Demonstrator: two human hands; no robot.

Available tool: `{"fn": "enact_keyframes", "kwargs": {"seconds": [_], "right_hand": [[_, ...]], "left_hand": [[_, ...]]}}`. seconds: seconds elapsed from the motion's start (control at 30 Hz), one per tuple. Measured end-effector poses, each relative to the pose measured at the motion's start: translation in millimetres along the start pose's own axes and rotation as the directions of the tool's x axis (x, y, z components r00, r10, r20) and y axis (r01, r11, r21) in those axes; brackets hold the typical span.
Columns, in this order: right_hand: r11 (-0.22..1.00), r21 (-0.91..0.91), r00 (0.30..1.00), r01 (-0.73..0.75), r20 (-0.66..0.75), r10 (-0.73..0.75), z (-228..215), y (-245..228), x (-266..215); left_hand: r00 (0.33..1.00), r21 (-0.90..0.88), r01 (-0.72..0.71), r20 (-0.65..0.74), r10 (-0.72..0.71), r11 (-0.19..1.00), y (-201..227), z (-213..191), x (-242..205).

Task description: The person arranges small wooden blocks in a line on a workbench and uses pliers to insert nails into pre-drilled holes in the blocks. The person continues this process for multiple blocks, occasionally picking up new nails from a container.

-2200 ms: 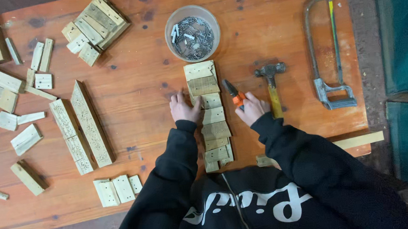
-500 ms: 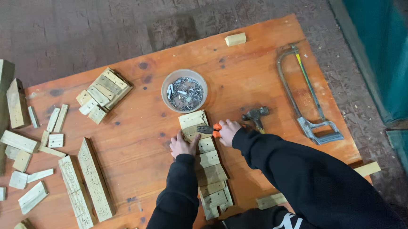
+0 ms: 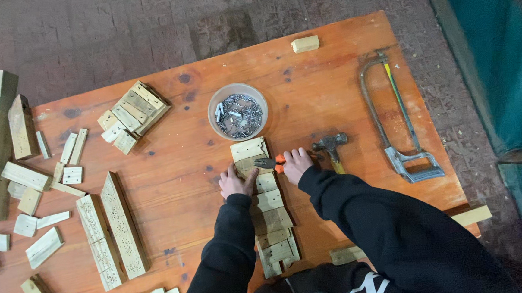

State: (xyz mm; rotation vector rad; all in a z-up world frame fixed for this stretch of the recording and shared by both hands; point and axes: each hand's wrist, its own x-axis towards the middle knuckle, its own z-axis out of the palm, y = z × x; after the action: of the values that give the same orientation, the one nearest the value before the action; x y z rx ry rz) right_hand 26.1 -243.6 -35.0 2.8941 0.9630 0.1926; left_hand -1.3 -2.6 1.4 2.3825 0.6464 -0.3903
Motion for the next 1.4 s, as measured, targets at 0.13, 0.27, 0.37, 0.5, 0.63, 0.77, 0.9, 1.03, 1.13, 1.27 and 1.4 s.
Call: {"fn": "enact_keyframes", "kwargs": {"seconds": [0.13, 0.27, 0.37, 0.5, 0.63, 0.77, 0.9, 1.03, 1.13, 1.27, 1.4], "right_hand": [[0.999, 0.019, 0.997, 0.039, -0.071, -0.038, 4, 4, 4], [0.999, 0.041, 0.999, 0.033, -0.008, -0.033, -7, 7, 11], [0.997, 0.074, 0.985, -0.005, 0.171, -0.008, -14, 12, 15], [0.995, 0.098, 0.946, -0.035, 0.324, 0.001, -14, 14, 21], [0.994, 0.109, 0.958, -0.021, 0.287, -0.011, -9, 13, 14], [0.997, 0.067, 0.97, -0.036, 0.241, 0.019, -8, 6, 8], [0.998, 0.067, 0.993, -0.017, 0.119, 0.009, -5, 4, 3], [0.998, 0.066, 1.0, 0.019, 0.02, -0.02, 6, 8, 5], [0.997, 0.057, 0.998, 0.054, -0.042, -0.051, 12, 11, 7], [0.995, 0.065, 0.996, 0.072, -0.06, -0.068, 18, 13, 8], [0.996, 0.076, 0.994, 0.052, 0.096, -0.059, 3, 14, 13]], "left_hand": [[0.999, 0.017, 0.029, 0.039, -0.03, 0.999, 2, -2, 0], [0.999, -0.002, 0.017, 0.036, -0.017, 1.0, 4, -4, -1], [0.999, 0.006, 0.018, 0.039, -0.018, 1.0, 3, -5, -3], [0.998, 0.008, 0.044, 0.041, -0.045, 0.999, 4, -4, -3], [0.998, 0.016, 0.041, 0.05, -0.042, 0.999, 5, -5, -3], [0.998, 0.011, 0.047, 0.045, -0.047, 0.999, 8, -6, -4], [0.997, 0.015, 0.045, 0.055, -0.046, 0.999, 4, -3, -2], [0.998, 0.001, 0.039, 0.047, -0.039, 0.999, 7, -7, -4], [0.998, 0.013, 0.049, 0.046, -0.05, 0.999, 5, -5, -3], [0.999, -0.012, 0.03, 0.038, -0.03, 0.999, 4, -4, -2], [0.998, -0.006, 0.049, 0.042, -0.049, 0.999, 6, -5, -2]]}}
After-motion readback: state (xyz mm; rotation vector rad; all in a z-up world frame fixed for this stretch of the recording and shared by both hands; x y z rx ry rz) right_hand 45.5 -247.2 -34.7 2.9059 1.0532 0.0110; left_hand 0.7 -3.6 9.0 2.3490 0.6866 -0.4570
